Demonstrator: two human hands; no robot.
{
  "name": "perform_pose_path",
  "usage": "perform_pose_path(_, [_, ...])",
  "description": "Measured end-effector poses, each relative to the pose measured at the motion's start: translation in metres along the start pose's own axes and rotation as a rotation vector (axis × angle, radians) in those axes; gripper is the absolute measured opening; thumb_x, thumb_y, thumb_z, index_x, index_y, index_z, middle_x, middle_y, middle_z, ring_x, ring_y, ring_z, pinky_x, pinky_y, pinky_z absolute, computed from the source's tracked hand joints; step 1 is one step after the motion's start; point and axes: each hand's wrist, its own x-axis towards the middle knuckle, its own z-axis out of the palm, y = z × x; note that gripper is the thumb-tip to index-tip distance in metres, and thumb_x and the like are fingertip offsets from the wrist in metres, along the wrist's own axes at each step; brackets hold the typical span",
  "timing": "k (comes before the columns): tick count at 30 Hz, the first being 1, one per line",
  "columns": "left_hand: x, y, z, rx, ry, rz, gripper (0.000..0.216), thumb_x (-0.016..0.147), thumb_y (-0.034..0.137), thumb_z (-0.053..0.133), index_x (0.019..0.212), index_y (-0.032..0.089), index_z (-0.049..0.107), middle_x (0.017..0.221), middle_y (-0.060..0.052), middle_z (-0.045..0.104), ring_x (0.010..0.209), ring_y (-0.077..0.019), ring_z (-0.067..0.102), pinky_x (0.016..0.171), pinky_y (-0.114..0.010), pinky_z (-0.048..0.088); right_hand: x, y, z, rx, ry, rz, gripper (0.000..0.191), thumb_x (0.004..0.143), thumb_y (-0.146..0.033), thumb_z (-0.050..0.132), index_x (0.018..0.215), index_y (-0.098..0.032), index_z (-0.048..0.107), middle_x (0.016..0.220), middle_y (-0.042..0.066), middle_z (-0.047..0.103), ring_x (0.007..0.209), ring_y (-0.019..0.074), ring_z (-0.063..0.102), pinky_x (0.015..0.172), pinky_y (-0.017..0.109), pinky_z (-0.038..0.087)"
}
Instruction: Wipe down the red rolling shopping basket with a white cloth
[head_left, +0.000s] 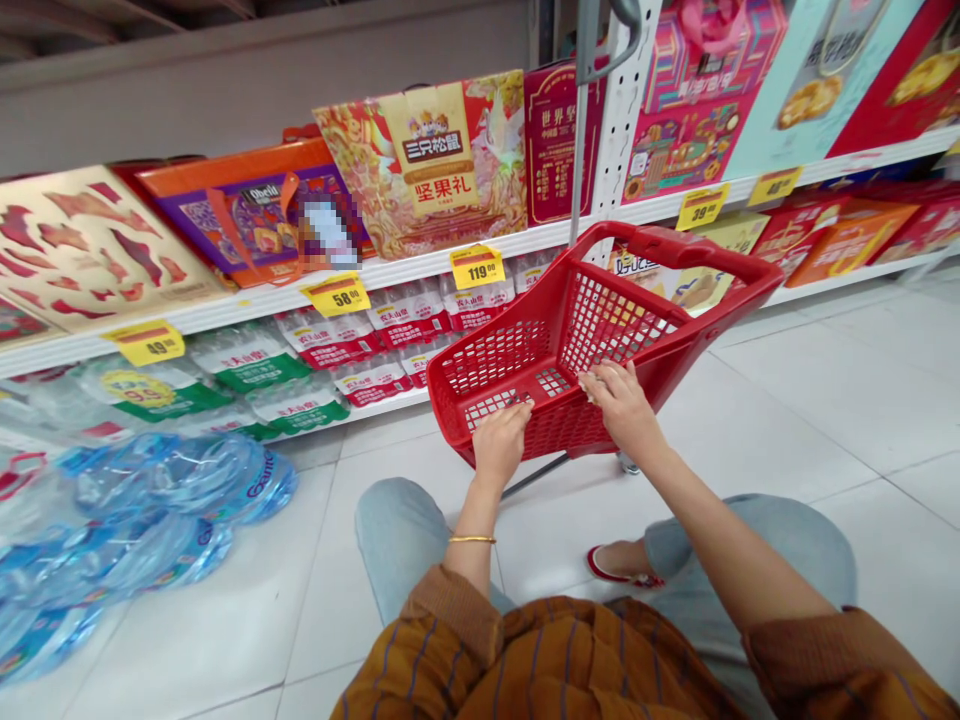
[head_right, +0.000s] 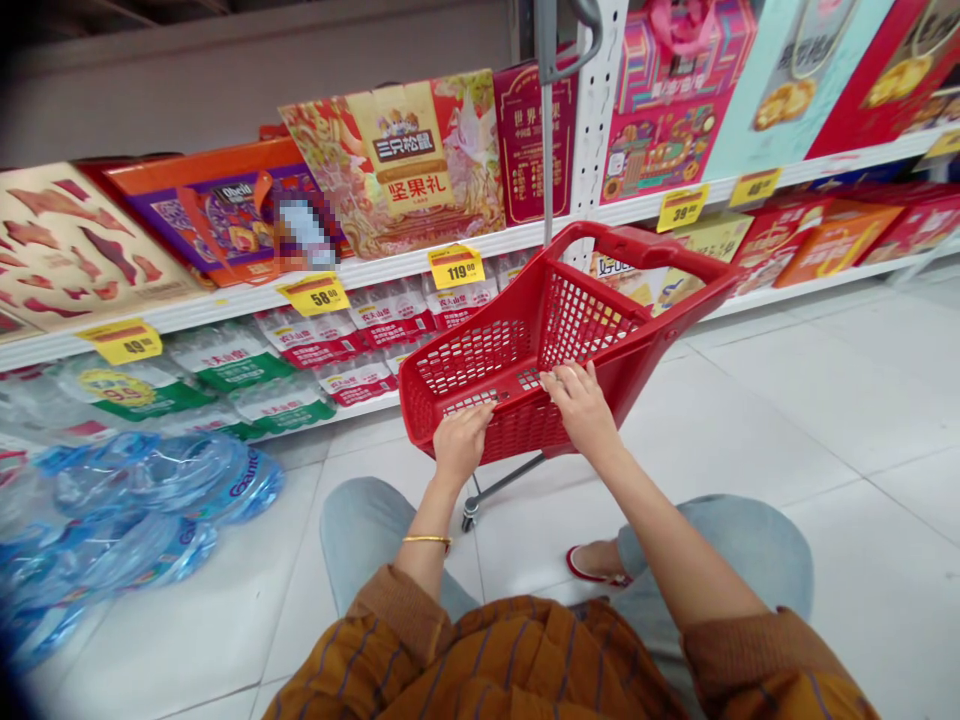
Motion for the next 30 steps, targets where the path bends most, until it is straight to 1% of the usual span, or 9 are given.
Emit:
perform_pose_path(5, [-0.002, -0.002, -0.008, -0.026, 0.027, -0.013, 0.027, 0.096, 0.023, 0.047, 0.116, 0.025, 0.064, 0.107, -0.003, 0.075, 0.096, -0.0165, 0.068, 0.079, -0.031, 0.050, 0.004, -0.015, 0.001, 0.033, 0.031, 0.026, 0.033, 0.096, -0.017, 0.041, 0.123, -0.017, 0.060, 0.113, 0.012, 0.060, 0.120, 0.0257, 0.046, 0.112, 0.053, 0.032])
perform_pose_path(9, [-0.003, 0.001, -0.016, -0.050, 0.063, -0.041, 0.025, 0.096, 0.029, 0.048, 0.111, 0.024, 0.067, 0.102, -0.004, 0.075, 0.093, -0.0162, 0.069, 0.083, -0.032, 0.049, 0.008, -0.025, 0.001, 0.060, 0.030, 0.044, 0.033, 0.096, -0.018, 0.041, 0.122, -0.018, 0.061, 0.110, 0.012, 0.060, 0.115, 0.0254, 0.048, 0.110, 0.052, 0.037])
perform_pose_path(14, [-0.001, 0.010, -0.023, -0.026, 0.134, -0.105, 0.023, 0.095, 0.029, 0.049, 0.100, 0.022, 0.070, 0.095, -0.005, 0.076, 0.092, -0.0189, 0.068, 0.099, -0.043, 0.043, 0.010, -0.036, 0.002, 0.075, 0.028, 0.064, 0.033, 0.094, -0.014, 0.044, 0.122, -0.016, 0.062, 0.112, 0.013, 0.060, 0.117, 0.0255, 0.047, 0.111, 0.050, 0.036])
perform_pose_path(16, [0.003, 0.017, -0.024, -0.006, 0.172, -0.099, 0.022, 0.095, 0.027, 0.048, 0.102, 0.021, 0.069, 0.097, -0.005, 0.075, 0.096, -0.0197, 0.067, 0.106, -0.047, 0.038, 0.010, -0.042, 0.002, 0.075, 0.035, 0.073, 0.034, 0.093, -0.013, 0.044, 0.121, -0.017, 0.062, 0.111, 0.013, 0.061, 0.116, 0.0255, 0.048, 0.112, 0.050, 0.035])
perform_pose_path(18, [0.009, 0.026, -0.023, -0.012, 0.172, -0.049, 0.024, 0.096, 0.024, 0.047, 0.110, 0.020, 0.066, 0.105, -0.006, 0.074, 0.101, -0.0194, 0.066, 0.109, -0.047, 0.036, 0.011, -0.048, 0.002, 0.079, 0.046, 0.082, 0.035, 0.094, -0.013, 0.043, 0.122, -0.017, 0.062, 0.111, 0.013, 0.061, 0.116, 0.0259, 0.048, 0.111, 0.051, 0.036])
perform_pose_path(20, [0.016, 0.036, -0.019, -0.048, 0.132, 0.004, 0.026, 0.096, 0.022, 0.044, 0.114, 0.019, 0.063, 0.112, -0.006, 0.072, 0.106, -0.0190, 0.064, 0.109, -0.043, 0.038, 0.012, -0.053, 0.001, 0.089, 0.059, 0.088, 0.035, 0.094, -0.014, 0.042, 0.123, -0.016, 0.061, 0.112, 0.013, 0.061, 0.116, 0.0264, 0.048, 0.110, 0.051, 0.038])
perform_pose_path(23, [0.024, 0.049, -0.008, -0.090, 0.103, 0.017, 0.029, 0.096, 0.018, 0.042, 0.119, 0.016, 0.060, 0.119, -0.008, 0.069, 0.112, -0.0197, 0.061, 0.107, -0.041, 0.042, 0.012, -0.061, 0.002, 0.100, 0.067, 0.087, 0.035, 0.094, -0.015, 0.043, 0.125, -0.011, 0.059, 0.113, 0.015, 0.061, 0.116, 0.0272, 0.049, 0.110, 0.051, 0.039])
perform_pose_path(26, [0.025, 0.055, 0.002, -0.124, 0.115, -0.041, 0.033, 0.096, 0.015, 0.038, 0.123, 0.013, 0.057, 0.119, -0.011, 0.068, 0.109, -0.0206, 0.062, 0.098, -0.038, 0.048, 0.010, -0.066, 0.003, 0.107, 0.064, 0.063, 0.038, 0.094, -0.015, 0.042, 0.129, -0.008, 0.056, 0.116, 0.017, 0.061, 0.119, 0.0283, 0.049, 0.111, 0.052, 0.037])
perform_pose_path(30, [0.018, 0.049, 0.002, -0.143, 0.117, -0.073, 0.030, 0.098, 0.021, 0.038, 0.121, 0.016, 0.058, 0.112, -0.010, 0.071, 0.100, -0.0201, 0.064, 0.090, -0.036, 0.050, 0.006, -0.067, 0.005, 0.123, 0.067, 0.004, 0.043, 0.095, -0.016, 0.040, 0.136, -0.012, 0.050, 0.121, 0.015, 0.061, 0.126, 0.0291, 0.046, 0.111, 0.054, 0.038])
